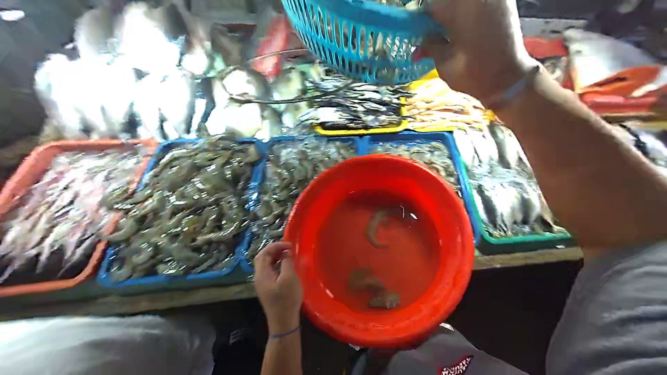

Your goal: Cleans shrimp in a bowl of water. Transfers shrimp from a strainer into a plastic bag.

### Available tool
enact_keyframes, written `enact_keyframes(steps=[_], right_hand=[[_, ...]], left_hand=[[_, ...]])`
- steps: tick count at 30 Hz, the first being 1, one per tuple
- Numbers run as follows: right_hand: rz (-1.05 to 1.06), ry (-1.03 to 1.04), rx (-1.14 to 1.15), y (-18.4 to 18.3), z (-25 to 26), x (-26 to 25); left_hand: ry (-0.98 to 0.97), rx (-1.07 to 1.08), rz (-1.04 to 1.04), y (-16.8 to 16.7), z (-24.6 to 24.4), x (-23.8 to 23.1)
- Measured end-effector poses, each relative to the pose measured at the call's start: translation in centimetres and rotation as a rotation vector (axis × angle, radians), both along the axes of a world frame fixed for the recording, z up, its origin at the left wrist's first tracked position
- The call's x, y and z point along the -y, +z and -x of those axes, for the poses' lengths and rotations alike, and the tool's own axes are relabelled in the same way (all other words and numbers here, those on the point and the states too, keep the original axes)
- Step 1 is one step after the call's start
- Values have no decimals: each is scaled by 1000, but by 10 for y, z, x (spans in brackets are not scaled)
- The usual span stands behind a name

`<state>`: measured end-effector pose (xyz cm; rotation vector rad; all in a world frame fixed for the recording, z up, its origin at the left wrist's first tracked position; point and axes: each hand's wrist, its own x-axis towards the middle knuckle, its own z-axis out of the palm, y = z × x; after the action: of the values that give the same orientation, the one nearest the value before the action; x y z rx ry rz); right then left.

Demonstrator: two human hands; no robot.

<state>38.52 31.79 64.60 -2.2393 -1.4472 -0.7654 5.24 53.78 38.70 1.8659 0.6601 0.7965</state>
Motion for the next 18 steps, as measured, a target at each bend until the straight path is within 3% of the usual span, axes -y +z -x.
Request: enact_keyframes(steps=[4,8,11,15,18], right_hand=[[-53,-110,154,-43,62,127],[-27,-353,93,-105,87,209],[65,-447,91,-146,74,235],[121,-470,101,-194,67,249],[110,-428,118,-223,71,247]], left_hand=[[-8,37,10,3,-1,0],[27,66,29,4,-2,4],[51,55,48,5,-3,4],[-39,-121,307,10,2,1],[-47,-136,421,15,9,4]])
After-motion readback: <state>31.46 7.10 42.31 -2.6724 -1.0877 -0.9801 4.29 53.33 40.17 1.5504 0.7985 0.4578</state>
